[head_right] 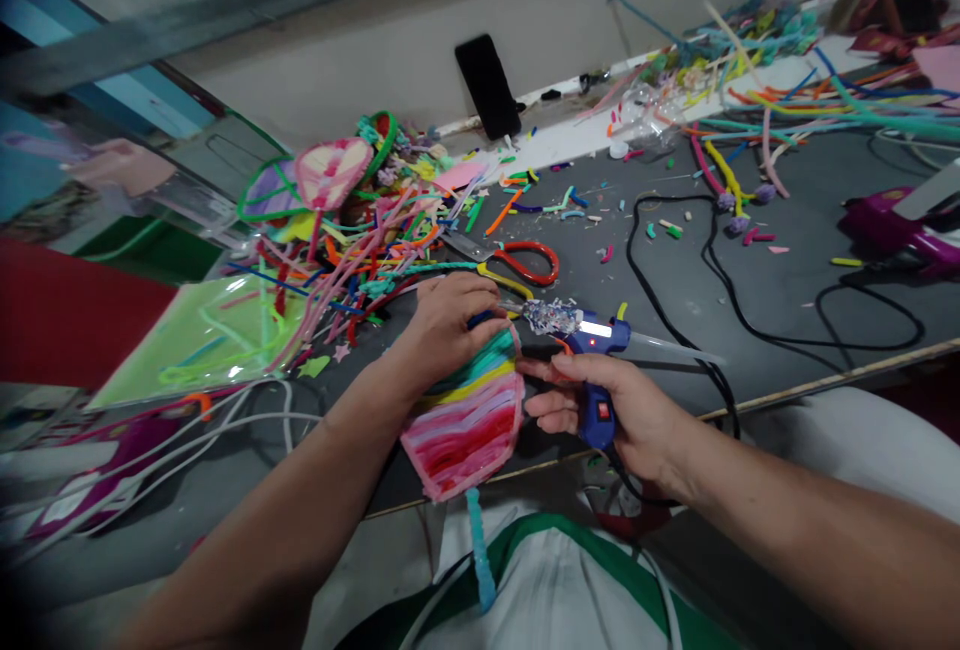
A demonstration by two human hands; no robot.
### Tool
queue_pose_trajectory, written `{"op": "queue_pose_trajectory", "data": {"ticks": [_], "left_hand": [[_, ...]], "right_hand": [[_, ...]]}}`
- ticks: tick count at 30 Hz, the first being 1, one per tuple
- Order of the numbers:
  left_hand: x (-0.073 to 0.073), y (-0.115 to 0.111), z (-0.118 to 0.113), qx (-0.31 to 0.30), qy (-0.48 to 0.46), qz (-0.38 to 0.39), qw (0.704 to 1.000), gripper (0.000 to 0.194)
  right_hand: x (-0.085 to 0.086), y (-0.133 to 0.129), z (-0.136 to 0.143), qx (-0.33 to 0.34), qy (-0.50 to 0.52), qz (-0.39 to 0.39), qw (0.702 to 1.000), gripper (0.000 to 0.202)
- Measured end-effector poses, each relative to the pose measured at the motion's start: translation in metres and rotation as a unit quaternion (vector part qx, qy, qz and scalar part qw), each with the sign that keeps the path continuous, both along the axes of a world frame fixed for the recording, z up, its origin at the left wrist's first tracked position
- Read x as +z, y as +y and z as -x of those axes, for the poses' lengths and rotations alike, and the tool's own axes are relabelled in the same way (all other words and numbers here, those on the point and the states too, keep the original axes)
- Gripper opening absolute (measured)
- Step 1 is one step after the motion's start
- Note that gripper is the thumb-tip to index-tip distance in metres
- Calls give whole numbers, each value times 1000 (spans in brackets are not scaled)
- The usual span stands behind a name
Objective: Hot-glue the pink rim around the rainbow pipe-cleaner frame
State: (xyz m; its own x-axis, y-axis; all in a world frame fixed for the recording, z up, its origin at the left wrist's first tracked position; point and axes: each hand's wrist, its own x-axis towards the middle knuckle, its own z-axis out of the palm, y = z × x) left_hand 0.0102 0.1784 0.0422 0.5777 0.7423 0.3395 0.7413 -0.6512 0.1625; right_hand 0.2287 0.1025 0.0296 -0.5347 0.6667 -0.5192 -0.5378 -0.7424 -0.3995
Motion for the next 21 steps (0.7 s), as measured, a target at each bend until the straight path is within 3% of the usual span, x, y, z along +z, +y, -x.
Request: {"op": "queue_pose_trajectory", "data": {"ticks": [21], "left_hand": [[-2,-3,-1,9,-8,-1,1000,16]], "right_hand": [[0,-2,0,4,-7,-13,1000,14]]}}
